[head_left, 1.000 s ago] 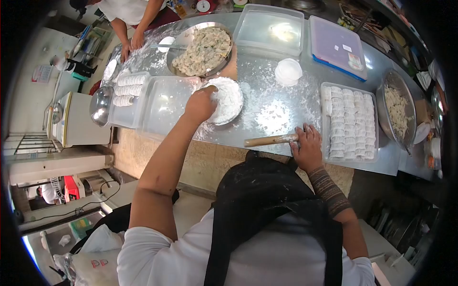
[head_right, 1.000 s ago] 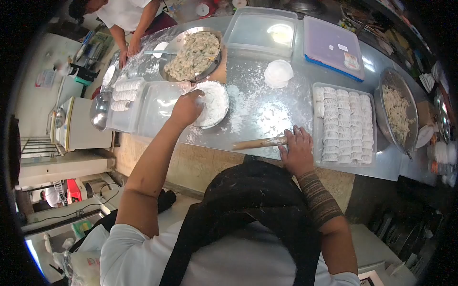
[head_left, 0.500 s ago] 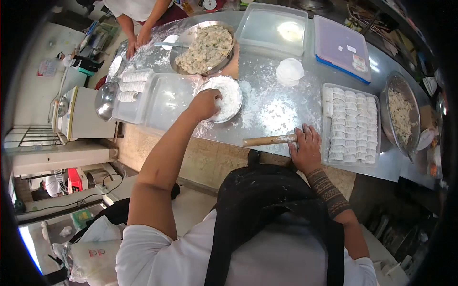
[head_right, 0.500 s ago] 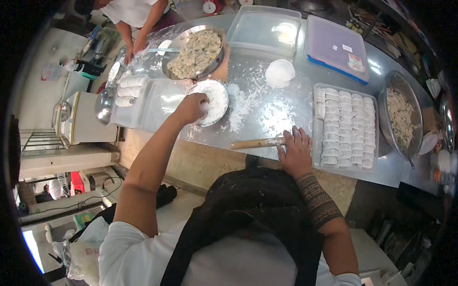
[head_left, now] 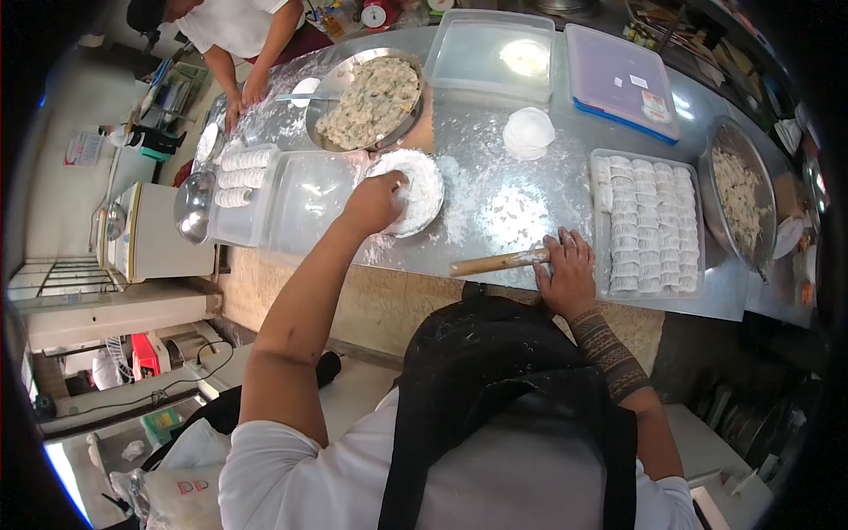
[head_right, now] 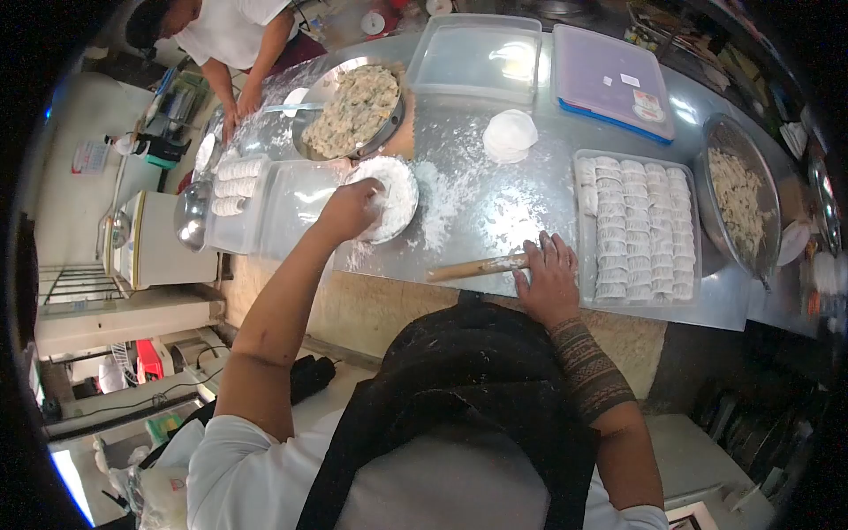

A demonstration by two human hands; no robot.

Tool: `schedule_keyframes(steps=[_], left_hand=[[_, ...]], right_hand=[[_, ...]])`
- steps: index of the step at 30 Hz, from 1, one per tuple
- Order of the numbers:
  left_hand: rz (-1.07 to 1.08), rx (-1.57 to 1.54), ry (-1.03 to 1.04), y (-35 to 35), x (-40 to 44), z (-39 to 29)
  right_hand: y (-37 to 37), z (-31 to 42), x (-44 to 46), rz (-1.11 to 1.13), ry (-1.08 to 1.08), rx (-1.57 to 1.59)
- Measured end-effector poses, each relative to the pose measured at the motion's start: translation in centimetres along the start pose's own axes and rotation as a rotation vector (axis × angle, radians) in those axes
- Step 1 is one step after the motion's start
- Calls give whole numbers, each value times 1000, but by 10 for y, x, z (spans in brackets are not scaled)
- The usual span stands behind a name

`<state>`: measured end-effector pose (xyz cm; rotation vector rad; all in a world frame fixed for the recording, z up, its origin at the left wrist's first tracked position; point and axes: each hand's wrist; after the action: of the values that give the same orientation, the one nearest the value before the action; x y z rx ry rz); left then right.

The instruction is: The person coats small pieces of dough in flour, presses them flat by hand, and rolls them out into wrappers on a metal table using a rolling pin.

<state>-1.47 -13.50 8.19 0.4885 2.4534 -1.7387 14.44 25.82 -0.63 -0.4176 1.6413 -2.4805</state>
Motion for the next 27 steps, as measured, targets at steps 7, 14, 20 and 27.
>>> schedule_keyframes(steps=[7,14,20,27], left_hand=[[193,-1174,-159,-2,5,-19],[258,-1075,-33,37,12,-104],[86,-388,166,103,30,-153],[-255,-223,474,141,30,-144]], right_hand=[[-2,0,0,3,11,-5],[-4,-2,0,29,7,7],[-2,-5,-2,16,2,28],[0,-6,-3,-1,-8,20]])
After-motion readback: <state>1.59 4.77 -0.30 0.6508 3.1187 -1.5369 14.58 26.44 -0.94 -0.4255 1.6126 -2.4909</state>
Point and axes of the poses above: each hand's wrist, its own x-axis towards the middle knuckle, its own y-axis out of the palm, z = x × y, and after that the axes turned 5 degrees about -y, right-handed
